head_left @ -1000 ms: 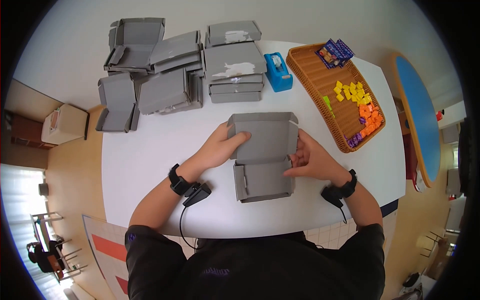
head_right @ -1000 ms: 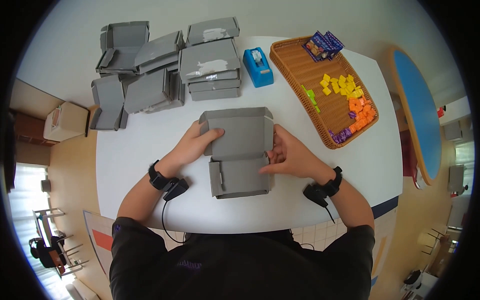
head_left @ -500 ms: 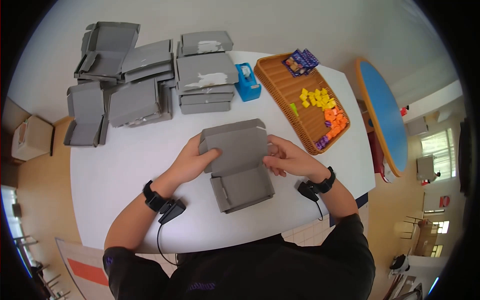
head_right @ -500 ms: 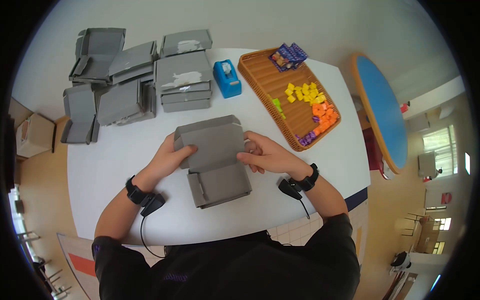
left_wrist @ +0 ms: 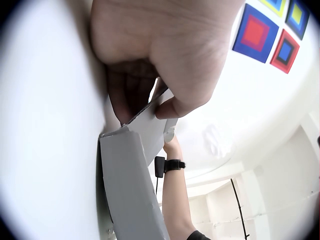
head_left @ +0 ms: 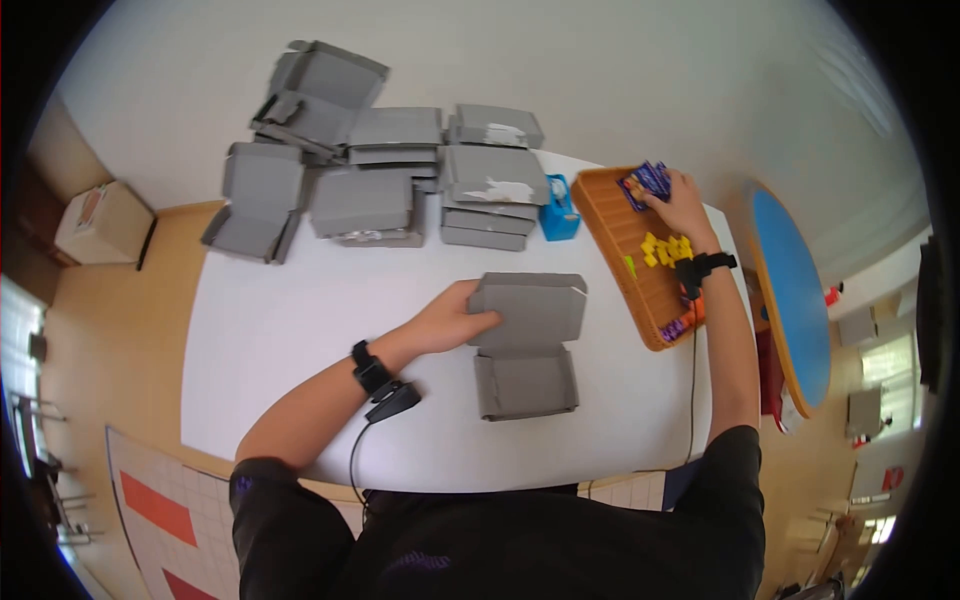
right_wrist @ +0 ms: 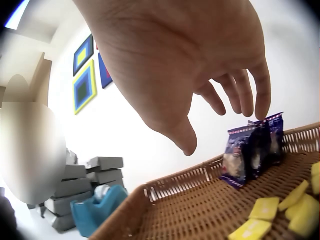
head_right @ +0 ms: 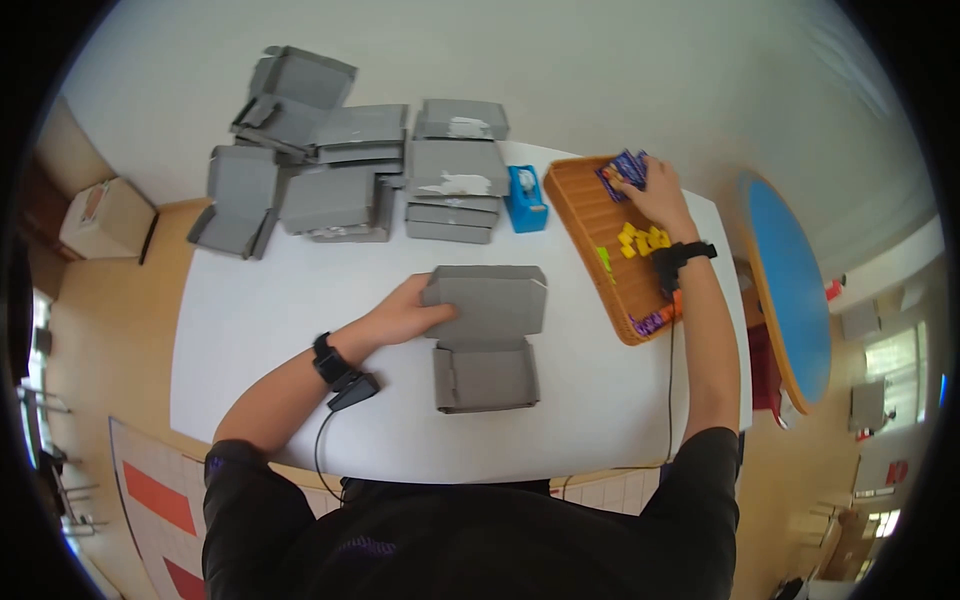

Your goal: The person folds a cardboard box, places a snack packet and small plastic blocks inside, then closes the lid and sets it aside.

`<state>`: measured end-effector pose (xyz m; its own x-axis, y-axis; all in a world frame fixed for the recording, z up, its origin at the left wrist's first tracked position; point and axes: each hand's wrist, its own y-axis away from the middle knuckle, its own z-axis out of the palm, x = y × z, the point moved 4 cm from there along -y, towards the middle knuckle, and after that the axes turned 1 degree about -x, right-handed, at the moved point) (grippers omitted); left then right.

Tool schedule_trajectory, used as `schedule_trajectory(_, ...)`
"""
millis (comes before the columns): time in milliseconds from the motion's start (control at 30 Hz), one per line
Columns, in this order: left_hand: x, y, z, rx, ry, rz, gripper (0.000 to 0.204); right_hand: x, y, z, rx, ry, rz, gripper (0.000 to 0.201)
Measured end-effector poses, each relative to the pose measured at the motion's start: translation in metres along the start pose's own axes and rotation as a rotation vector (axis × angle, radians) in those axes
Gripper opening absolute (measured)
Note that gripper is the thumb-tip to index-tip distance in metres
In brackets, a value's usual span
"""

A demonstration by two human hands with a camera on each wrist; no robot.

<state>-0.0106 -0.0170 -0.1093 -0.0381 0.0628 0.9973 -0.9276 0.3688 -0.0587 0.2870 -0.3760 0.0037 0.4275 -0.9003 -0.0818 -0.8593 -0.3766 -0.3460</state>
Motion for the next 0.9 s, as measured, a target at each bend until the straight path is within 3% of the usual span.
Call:
schedule_trajectory(100,0.003,0.001,0.000,0.025,-0.017,0.031,0.044,0.023,-0.022,0.025,0.025,-0.055,0.010,0.071)
schedule_trajectory(200,0.001,0.000,-0.001,-0.004,-0.041,-0.034,0.045,0.005,-0.019,0.018,-0.035,-0.189,0.192,0.057)
schedule_trajectory(300,0.003,-0.001,-0.001,-0.009,-0.078,0.017,0.046,0.024,-0.023,0.032,-0.030,-0.165,0.106,0.037)
schedule_trajectory(400,0.001,-0.001,-0.001,-0.012,-0.062,0.061,0.046,0.051,-0.022,0.040,0.100,-0.270,0.017,0.021)
schedule_trajectory(600,-0.001,-0.001,-0.002,-0.031,-0.060,-0.022,0.046,-0.021,0.043,-0.046,0.327,-0.387,-0.028,0.012)
schedule_trajectory(633,0.002,-0.001,-0.002,-0.030,-0.053,-0.019,0.046,-0.024,0.049,-0.049,0.275,-0.400,0.020,0.014)
schedule_trajectory(833,-0.003,-0.004,-0.001,0.008,-0.047,-0.022,0.045,-0.042,0.058,-0.006,-0.095,-0.224,-0.262,0.040)
schedule_trajectory(900,-0.004,-0.003,-0.002,0.015,-0.039,-0.044,0.045,-0.036,0.057,0.013,-0.216,-0.266,-0.217,0.045)
